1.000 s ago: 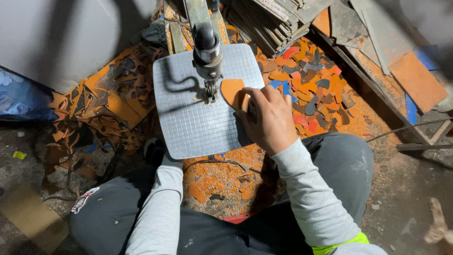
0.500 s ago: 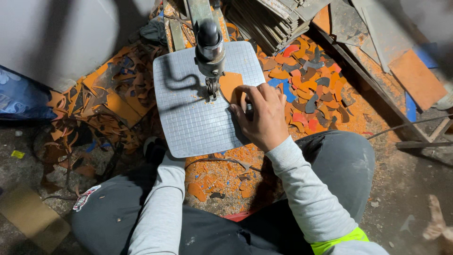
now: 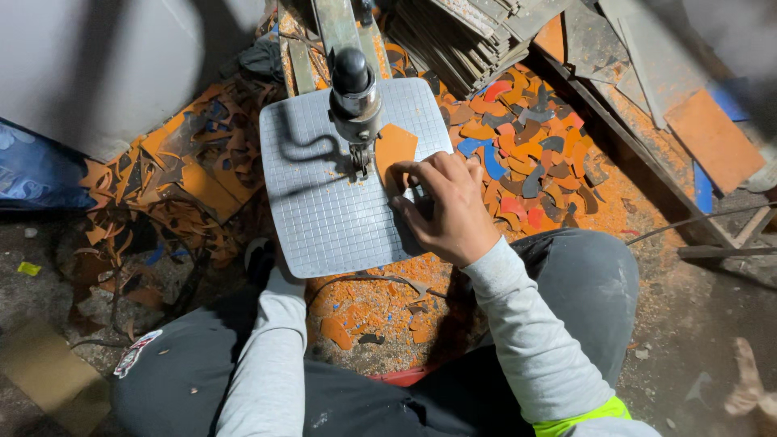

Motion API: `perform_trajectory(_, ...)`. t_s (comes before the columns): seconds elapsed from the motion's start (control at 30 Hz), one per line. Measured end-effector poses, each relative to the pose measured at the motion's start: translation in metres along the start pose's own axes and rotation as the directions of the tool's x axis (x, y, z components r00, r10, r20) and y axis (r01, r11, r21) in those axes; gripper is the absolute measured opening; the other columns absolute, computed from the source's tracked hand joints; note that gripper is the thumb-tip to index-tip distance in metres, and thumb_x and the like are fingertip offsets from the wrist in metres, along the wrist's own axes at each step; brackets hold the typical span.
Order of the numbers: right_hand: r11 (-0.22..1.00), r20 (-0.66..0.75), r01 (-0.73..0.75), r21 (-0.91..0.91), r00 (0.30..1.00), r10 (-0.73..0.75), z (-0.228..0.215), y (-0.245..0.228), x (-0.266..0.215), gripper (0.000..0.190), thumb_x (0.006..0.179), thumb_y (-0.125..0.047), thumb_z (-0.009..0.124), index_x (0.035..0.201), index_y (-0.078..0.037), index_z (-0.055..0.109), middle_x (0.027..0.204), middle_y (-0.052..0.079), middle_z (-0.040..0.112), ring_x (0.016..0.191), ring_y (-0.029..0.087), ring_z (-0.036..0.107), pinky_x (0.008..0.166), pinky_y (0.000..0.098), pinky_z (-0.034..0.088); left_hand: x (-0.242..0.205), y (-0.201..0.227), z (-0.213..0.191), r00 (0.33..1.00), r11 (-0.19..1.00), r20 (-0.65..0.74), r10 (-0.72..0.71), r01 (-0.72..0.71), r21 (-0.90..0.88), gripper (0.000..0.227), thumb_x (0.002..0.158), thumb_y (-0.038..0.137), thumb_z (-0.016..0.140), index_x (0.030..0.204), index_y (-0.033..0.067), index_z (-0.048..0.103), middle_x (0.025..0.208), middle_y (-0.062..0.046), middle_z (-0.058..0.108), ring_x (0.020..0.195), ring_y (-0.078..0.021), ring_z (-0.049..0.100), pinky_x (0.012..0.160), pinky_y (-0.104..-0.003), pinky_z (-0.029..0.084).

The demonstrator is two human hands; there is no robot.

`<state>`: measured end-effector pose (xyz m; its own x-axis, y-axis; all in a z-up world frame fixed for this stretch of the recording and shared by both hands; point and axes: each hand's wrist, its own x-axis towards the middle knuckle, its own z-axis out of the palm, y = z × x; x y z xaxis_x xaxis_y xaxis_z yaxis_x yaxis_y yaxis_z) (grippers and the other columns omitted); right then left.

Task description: The person uses a vertical cutting machine to cut shapes from blue, brown, and orange leather pieces. They guide each piece under the blade, rotate it as needed, and remove the cut pieces.

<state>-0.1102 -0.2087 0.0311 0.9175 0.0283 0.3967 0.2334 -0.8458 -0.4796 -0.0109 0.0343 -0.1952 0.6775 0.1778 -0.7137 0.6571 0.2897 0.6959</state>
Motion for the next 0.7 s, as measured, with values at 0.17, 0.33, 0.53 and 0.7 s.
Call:
perform_trajectory(0.17, 0.997, -0.050, 0.021, -0.068, 0.998, -0.024, 0.002, -0.006, 0.000, 0.041, 0.083, -0.026, 0.083, 0.120, -0.016, 0.069, 0.116, 0.012, 0.059, 0.109, 0.031, 0.054, 0.096, 0.0443, 0.035, 0.008, 0.064, -0.027, 0.762, 0.704, -0.097, 0.640, -0.532, 0.470, 0.046, 0.089, 0.008, 0.074, 0.132, 0.0048, 0.058, 0.128, -0.012, 0.060, 0.111, -0.0243, 0.058, 0.095, -0.037, 0.044)
perform_trajectory(0.33, 0.996, -0.061, 0.070, -0.053, 0.995, -0.073, 0.003, -0.007, 0.003, 0.046, 0.082, -0.028, 0.084, 0.122, -0.012, 0.066, 0.134, 0.012, 0.058, 0.120, 0.035, 0.051, 0.103, 0.0463, 0.036, -0.075, 0.118, -0.027, 0.238, 0.210, 0.174, 0.955, -0.964, 0.164, 0.015, 0.102, -0.002, 0.069, 0.116, -0.0002, 0.064, 0.110, -0.012, 0.065, 0.100, -0.0180, 0.064, 0.090, -0.027, 0.053)
perform_trajectory(0.53, 0.999, -0.029, 0.015, -0.038, 0.999, -0.017, 0.008, -0.011, 0.005, 0.040, 0.084, -0.025, 0.084, 0.119, -0.014, 0.069, 0.126, 0.006, 0.061, 0.118, 0.030, 0.054, 0.098, 0.0447, 0.036, -0.138, 0.157, 0.047, -0.027, -0.150, 0.687, 0.726, -0.981, 0.120, 0.015, 0.093, -0.002, 0.071, 0.107, 0.0023, 0.071, 0.104, -0.011, 0.073, 0.102, -0.0268, 0.066, 0.090, -0.038, 0.052)
perform_trajectory(0.7, 0.987, -0.081, -0.014, 0.163, 0.996, 0.027, -0.013, 0.003, 0.023, 0.023, 0.099, -0.015, 0.073, 0.120, -0.008, 0.067, 0.114, 0.010, 0.065, 0.105, 0.026, 0.064, 0.091, 0.0350, 0.051, -0.131, 0.165, 0.075, 0.029, -0.132, 0.745, 0.667, -0.979, 0.156, 0.015, 0.085, 0.001, 0.072, 0.100, 0.0002, 0.072, 0.103, -0.014, 0.073, 0.099, -0.0330, 0.060, 0.088, -0.041, 0.049)
